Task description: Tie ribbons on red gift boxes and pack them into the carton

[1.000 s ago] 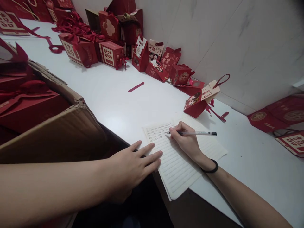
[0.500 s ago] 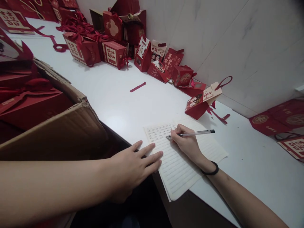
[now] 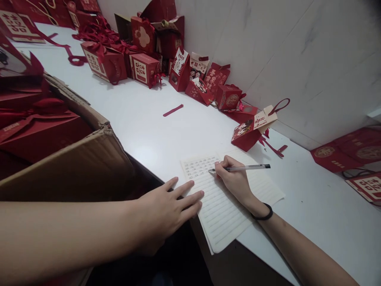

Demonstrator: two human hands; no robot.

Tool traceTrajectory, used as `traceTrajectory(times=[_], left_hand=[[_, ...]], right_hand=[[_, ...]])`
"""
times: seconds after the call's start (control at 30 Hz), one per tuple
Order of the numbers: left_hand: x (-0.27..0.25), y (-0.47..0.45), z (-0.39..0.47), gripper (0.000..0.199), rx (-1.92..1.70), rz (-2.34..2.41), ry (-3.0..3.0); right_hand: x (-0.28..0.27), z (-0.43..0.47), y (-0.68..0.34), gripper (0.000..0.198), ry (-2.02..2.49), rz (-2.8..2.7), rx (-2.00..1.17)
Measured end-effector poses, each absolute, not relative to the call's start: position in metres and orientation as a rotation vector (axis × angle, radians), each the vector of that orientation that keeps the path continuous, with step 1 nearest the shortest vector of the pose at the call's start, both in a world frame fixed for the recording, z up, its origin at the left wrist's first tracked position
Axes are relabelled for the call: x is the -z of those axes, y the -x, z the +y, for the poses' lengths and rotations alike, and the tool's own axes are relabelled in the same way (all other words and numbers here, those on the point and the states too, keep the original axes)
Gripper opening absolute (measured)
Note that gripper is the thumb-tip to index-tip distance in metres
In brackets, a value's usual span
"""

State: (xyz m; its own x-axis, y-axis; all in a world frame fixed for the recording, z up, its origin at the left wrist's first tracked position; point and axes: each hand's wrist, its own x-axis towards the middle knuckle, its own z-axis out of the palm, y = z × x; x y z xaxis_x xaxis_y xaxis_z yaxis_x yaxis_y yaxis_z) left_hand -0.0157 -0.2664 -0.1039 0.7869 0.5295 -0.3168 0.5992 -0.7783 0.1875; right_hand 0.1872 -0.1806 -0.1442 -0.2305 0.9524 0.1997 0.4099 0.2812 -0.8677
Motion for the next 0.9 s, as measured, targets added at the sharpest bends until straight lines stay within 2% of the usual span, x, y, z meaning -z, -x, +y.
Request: traceTrajectory(times=[0.9], left_hand=[[0.1057, 0.0164, -0.2675, 0.097, 0.254, 0.886, -2.670]], right_hand=[[0.1428, -0.1813, -0.1852, 0.031, 1.264, -1.768, -0.913]])
